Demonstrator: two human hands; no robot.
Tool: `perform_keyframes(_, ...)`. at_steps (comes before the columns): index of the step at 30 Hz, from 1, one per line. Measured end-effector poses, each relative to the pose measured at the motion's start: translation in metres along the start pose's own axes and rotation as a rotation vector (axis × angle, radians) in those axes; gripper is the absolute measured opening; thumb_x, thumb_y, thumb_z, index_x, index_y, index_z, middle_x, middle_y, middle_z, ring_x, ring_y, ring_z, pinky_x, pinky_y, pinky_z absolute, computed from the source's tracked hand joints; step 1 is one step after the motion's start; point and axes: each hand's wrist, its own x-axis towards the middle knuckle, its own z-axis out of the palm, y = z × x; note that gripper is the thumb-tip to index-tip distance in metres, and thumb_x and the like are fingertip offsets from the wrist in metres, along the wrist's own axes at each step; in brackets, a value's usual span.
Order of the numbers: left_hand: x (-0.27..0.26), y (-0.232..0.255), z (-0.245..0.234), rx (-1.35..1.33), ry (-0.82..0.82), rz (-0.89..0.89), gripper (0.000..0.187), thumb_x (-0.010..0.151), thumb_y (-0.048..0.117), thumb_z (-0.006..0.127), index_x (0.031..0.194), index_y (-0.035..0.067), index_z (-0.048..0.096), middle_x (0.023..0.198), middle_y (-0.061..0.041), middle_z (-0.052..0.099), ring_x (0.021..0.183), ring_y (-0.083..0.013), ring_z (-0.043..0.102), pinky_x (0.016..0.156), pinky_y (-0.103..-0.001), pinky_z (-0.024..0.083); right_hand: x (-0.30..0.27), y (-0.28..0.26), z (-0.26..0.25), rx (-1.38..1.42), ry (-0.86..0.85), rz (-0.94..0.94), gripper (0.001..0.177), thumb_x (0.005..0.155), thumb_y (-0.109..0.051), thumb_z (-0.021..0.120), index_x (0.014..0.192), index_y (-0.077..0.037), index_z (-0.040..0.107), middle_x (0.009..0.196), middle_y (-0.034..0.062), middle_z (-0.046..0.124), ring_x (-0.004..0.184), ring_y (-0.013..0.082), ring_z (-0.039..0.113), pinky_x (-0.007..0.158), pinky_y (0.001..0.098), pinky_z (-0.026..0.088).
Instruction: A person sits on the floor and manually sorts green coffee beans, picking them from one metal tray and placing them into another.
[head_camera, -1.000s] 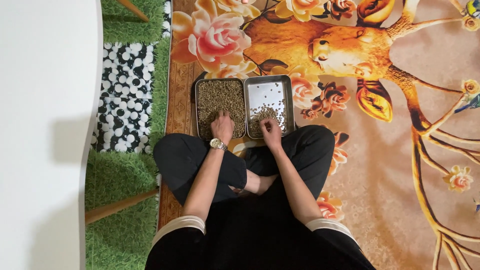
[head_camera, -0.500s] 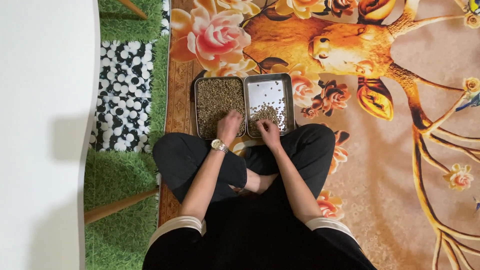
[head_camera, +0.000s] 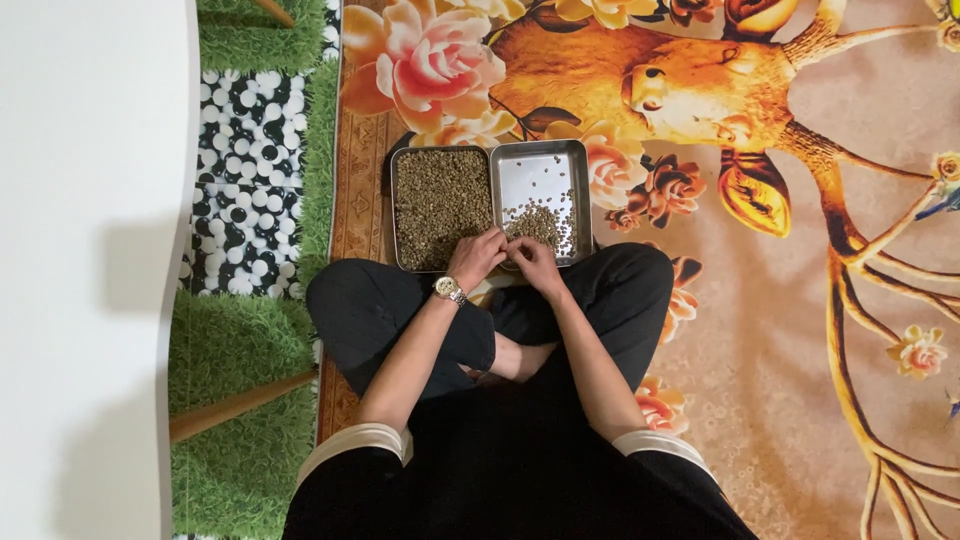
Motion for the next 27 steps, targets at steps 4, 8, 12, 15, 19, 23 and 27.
perform_keyframes(4, 0.0, -0.005, 0.0, 0.116, -0.011, 0.013, 0.029, 0.084, 0.035, 0.079, 0.095, 0.026, 0.054, 0.083, 0.004, 0.059, 0.082, -0.024, 0.071, 0.069, -0.037, 0.058, -0.001, -0.001, 0.0, -0.023, -0.006, -0.012, 0.011, 0.091, -0.015, 0.072, 0.1, -0.01, 0.078, 0.08, 0.0102, 0.071, 0.08, 0.0184, 0.064, 0.073, 0.0347, 0.055)
perform_keyframes(8, 0.001, -0.001, -0.006, 0.141, 0.046, -0.082, 0.025, 0.092, 0.028, 0.073, 0.106, 0.018, 0.054, 0.094, -0.003, 0.061, 0.087, -0.0289, 0.071, 0.068, -0.042, 0.058, -0.002, 0.0, -0.002, -0.114, 0.131, -0.032, 0.012, 0.092, -0.018, 0.074, 0.096, -0.007, 0.075, 0.079, 0.0145, 0.072, 0.077, 0.0281, 0.069, 0.071, 0.0398, 0.057)
perform_keyframes(12, 0.005, -0.012, -0.006, 0.368, 0.058, -0.393, 0.028, 0.1, 0.019, 0.064, 0.122, 0.007, 0.055, 0.12, -0.014, 0.061, 0.096, -0.03, 0.071, 0.067, -0.04, 0.061, -0.005, -0.012, -0.007, -0.171, 0.331, -0.062, 0.015, 0.099, -0.016, 0.067, 0.09, -0.004, 0.066, 0.076, 0.0162, 0.066, 0.078, 0.0365, 0.07, 0.073, 0.0464, 0.058)
perform_keyframes(15, -0.002, -0.034, 0.018, 0.532, 0.007, -0.431, 0.027, 0.098, 0.021, 0.066, 0.117, 0.003, 0.058, 0.118, -0.015, 0.062, 0.091, -0.0257, 0.073, 0.064, -0.036, 0.061, -0.003, -0.001, -0.002, -0.168, 0.409, -0.055, 0.014, 0.094, -0.012, 0.071, 0.086, -0.005, 0.062, 0.076, 0.0133, 0.065, 0.077, 0.0316, 0.069, 0.072, 0.0425, 0.058)
perform_keyframes(19, 0.002, -0.015, 0.001, 0.548, 0.0, -0.389, 0.027, 0.095, 0.015, 0.069, 0.116, 0.0, 0.06, 0.116, -0.017, 0.064, 0.087, -0.0265, 0.074, 0.06, -0.037, 0.06, 0.0, -0.001, 0.001, -0.277, 0.421, -0.055, 0.017, 0.085, -0.013, 0.076, 0.081, -0.004, 0.062, 0.073, 0.0177, 0.066, 0.075, 0.0398, 0.07, 0.067, 0.0508, 0.057)
perform_keyframes(23, 0.0, -0.02, 0.002, 0.507, 0.074, -0.377, 0.022, 0.087, 0.004, 0.068, 0.108, 0.001, 0.066, 0.111, -0.015, 0.062, 0.087, -0.0295, 0.072, 0.058, -0.04, 0.059, 0.002, 0.013, 0.001, -0.183, 0.382, 0.008, 0.011, 0.083, -0.015, 0.078, 0.087, -0.008, 0.07, 0.075, 0.0145, 0.069, 0.074, 0.0333, 0.071, 0.067, 0.0422, 0.058)
perform_keyframes(27, 0.0, -0.011, -0.004, 0.519, 0.114, -0.386, 0.017, 0.087, 0.006, 0.064, 0.103, 0.002, 0.068, 0.111, -0.016, 0.063, 0.088, -0.0305, 0.071, 0.058, -0.041, 0.058, 0.005, 0.015, 0.002, -0.177, 0.331, 0.022, 0.014, 0.084, -0.015, 0.077, 0.091, -0.005, 0.07, 0.077, 0.0191, 0.07, 0.076, 0.0377, 0.071, 0.069, 0.0432, 0.059)
